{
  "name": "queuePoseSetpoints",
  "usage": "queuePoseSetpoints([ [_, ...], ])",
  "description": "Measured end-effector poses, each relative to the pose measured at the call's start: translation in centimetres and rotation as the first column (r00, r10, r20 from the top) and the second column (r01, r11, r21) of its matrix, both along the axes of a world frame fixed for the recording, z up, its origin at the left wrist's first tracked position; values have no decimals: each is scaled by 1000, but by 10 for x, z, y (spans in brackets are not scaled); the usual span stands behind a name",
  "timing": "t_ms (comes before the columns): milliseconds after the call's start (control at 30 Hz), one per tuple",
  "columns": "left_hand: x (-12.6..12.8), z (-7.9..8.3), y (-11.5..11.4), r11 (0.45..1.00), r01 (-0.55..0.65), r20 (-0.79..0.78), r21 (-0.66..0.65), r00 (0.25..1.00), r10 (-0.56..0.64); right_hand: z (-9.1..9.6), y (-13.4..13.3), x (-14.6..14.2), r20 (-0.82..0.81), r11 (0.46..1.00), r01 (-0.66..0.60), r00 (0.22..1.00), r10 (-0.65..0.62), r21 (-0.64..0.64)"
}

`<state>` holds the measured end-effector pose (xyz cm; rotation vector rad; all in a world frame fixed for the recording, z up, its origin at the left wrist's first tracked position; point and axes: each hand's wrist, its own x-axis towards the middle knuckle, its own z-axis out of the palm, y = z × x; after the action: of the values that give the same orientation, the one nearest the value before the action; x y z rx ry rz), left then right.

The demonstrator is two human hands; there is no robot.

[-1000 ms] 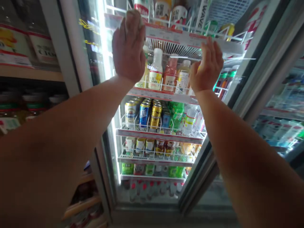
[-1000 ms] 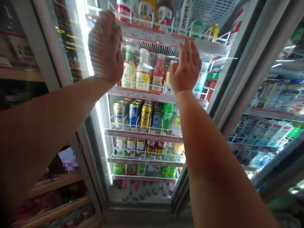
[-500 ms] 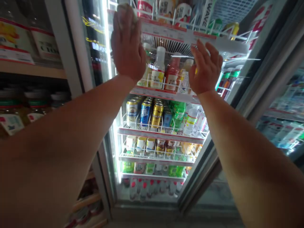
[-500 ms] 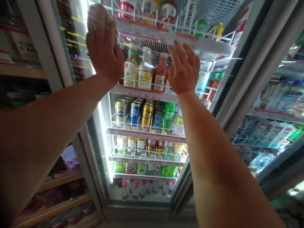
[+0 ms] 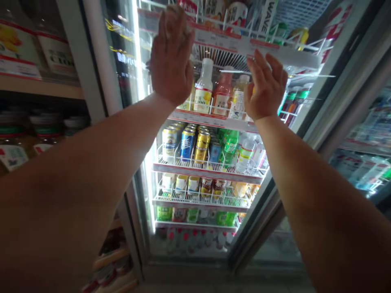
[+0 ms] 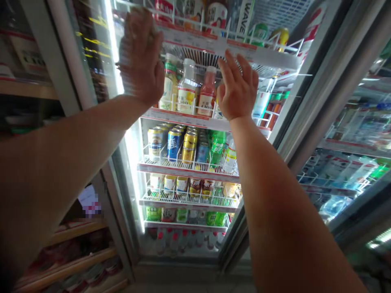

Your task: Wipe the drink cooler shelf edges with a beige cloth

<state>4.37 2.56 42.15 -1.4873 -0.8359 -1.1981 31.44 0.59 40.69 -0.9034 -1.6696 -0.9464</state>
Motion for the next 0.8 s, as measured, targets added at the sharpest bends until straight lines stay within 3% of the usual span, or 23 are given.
queuePoseSetpoints([
  [67,2,-3,-10,1000,-14,-240,-28,971,7,0,0,0,-5,1000,-4,1000,4,-8],
  [133,3,-5,-17,998,-53,-362,-40,931,35,0,0,0,-8,999,-35,999,35,-18],
  [200,4,-6,-19,996,-86,-291,-31,954,74,0,-1,0,-5,999,-43,999,43,-21],
  [333,5,-7,-15,996,-88,64,6,994,88,0,-1,0,-3,1000,-2,1000,2,-7],
  [400,4,-8,-15,998,-55,-2,11,999,55,-1,0,0,-1,1000,5,1000,-5,7],
  [533,2,-10,-16,997,-20,-352,-70,936,-6,-1,1,0,-1,999,15,1000,-15,34],
  [600,1,-11,-16,997,-27,-280,-73,960,6,-1,1,0,-3,1000,-8,1000,8,23],
  [700,0,-11,-13,999,-34,9,12,999,34,-2,0,0,4,999,-33,999,32,24],
  [733,-1,-11,-12,999,-37,44,30,998,36,-2,0,0,4,999,-38,999,38,27],
  [800,-2,-11,-11,1000,-24,-55,7,998,24,-2,1,0,2,998,-50,999,50,31],
])
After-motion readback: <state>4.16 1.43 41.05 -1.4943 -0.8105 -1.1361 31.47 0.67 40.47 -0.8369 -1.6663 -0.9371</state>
